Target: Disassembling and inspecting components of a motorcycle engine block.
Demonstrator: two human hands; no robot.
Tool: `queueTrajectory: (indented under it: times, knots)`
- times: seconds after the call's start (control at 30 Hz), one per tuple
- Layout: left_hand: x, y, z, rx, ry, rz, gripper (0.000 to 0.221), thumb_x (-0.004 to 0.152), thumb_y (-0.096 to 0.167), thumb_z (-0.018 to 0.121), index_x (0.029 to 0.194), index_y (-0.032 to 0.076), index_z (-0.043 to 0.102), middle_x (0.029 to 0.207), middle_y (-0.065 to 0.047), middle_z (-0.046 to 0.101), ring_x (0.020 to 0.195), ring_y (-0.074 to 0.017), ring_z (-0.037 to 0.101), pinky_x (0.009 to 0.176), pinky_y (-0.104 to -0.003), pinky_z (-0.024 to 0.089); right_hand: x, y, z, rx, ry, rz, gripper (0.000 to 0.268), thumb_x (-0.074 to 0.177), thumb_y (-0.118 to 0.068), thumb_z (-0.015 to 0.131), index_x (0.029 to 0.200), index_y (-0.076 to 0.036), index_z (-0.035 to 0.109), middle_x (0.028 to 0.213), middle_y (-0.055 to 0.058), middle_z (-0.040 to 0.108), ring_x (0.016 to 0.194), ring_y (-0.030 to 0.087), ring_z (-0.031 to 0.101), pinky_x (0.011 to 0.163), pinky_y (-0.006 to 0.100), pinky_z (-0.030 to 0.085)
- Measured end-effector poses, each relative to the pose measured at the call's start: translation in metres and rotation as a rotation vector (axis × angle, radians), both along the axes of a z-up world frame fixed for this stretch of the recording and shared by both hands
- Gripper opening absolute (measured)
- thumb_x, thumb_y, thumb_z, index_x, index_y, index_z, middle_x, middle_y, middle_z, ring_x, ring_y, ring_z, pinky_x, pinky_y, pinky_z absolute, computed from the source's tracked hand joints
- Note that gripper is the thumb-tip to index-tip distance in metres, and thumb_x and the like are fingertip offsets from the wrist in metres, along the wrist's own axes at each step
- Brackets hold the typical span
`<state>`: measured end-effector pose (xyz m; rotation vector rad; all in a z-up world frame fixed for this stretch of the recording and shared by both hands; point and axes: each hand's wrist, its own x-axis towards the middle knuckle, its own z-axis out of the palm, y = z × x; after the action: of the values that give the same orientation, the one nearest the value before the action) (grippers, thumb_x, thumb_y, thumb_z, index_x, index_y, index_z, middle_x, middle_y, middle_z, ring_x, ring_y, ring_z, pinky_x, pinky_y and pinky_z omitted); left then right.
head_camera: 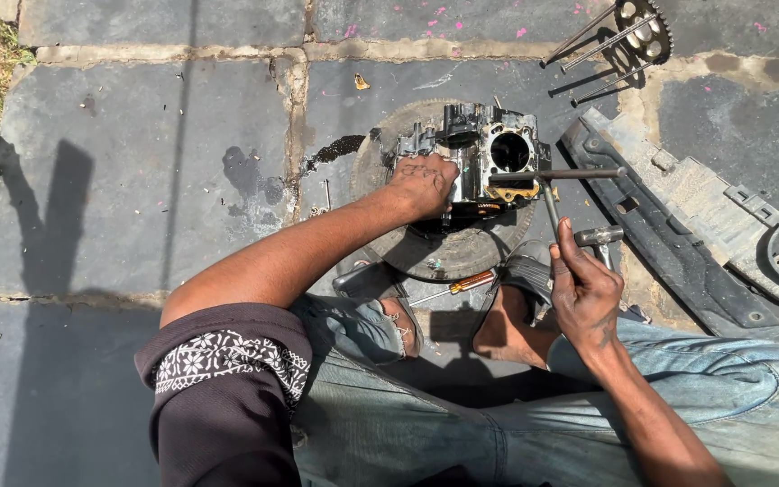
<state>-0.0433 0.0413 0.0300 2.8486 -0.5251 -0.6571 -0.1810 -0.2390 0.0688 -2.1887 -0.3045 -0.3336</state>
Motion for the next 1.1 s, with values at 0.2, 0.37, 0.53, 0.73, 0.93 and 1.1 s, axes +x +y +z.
queueTrajectory:
  times: [0.2, 0.37, 0.53, 0.73, 0.93, 1.1]
  knots:
    - [-0.006, 0.013, -0.013, -0.031, -0.209, -0.105, 0.044, 0.085, 0.039, 0.075, 0.113, 0.006, 0.065, 0.107, -0.021, 0.067, 0.097, -0.0338, 0.071, 0.085, -0.049, 0.056, -0.002, 0.013, 0.014, -0.089, 0.068, -0.048, 0.044, 0.104, -0.009, 0.067, 0.147, -0.013, 0.061, 0.070, 0.007, 0.062, 0.059, 0.007, 0.050, 0.053, 0.028, 0.043]
    - [-0.008, 0.012, 0.010, -0.043, -0.144, -0.068, 0.038, 0.091, 0.036, 0.073, 0.112, 0.005, 0.066, 0.109, -0.021, 0.068, 0.099, -0.0346, 0.072, 0.084, -0.049, 0.059, -0.007, 0.019, 0.000, -0.091, 0.029, -0.057, 0.045, 0.105, -0.007, 0.066, 0.150, -0.013, 0.059, 0.069, 0.006, 0.059, 0.060, 0.007, 0.047, 0.054, 0.028, 0.042]
    - [-0.007, 0.001, 0.012, -0.134, -0.264, -0.097, 0.039, 0.087, 0.030, 0.076, 0.115, 0.005, 0.065, 0.107, -0.022, 0.068, 0.098, -0.0358, 0.072, 0.082, -0.050, 0.058, -0.011, 0.014, 0.008, -0.089, 0.123, -0.083, 0.045, 0.104, -0.005, 0.066, 0.148, -0.013, 0.060, 0.065, 0.007, 0.059, 0.059, 0.007, 0.050, 0.054, 0.027, 0.044]
    - [-0.004, -0.007, 0.011, -0.106, -0.237, -0.134, 0.031, 0.087, 0.026, 0.076, 0.108, 0.005, 0.067, 0.108, -0.023, 0.068, 0.096, -0.0356, 0.073, 0.079, -0.047, 0.060, -0.009, 0.015, -0.009, -0.113, -0.083, 0.022, 0.049, 0.102, -0.004, 0.066, 0.150, -0.011, 0.057, 0.091, 0.014, 0.072, 0.073, 0.005, 0.061, 0.060, 0.027, 0.048]
    - [-0.003, -0.011, 0.011, -0.073, -0.199, -0.107, 0.021, 0.092, 0.019, 0.071, 0.102, 0.002, 0.068, 0.098, -0.022, 0.071, 0.090, -0.0356, 0.075, 0.077, -0.046, 0.061, -0.010, 0.013, -0.009, 0.034, -0.098, -0.045, 0.045, 0.108, -0.002, 0.062, 0.151, -0.012, 0.057, 0.088, 0.012, 0.071, 0.071, 0.007, 0.057, 0.061, 0.028, 0.049]
    - [0.003, -0.010, -0.007, -0.117, -0.249, -0.129, 0.018, 0.088, 0.018, 0.072, 0.096, 0.002, 0.068, 0.091, -0.023, 0.071, 0.083, -0.0349, 0.075, 0.071, -0.047, 0.061, -0.003, 0.006, -0.007, 0.034, 0.064, 0.005, 0.047, 0.103, -0.004, 0.064, 0.147, -0.018, 0.058, 0.088, 0.010, 0.075, 0.067, 0.006, 0.062, 0.057, 0.027, 0.051]
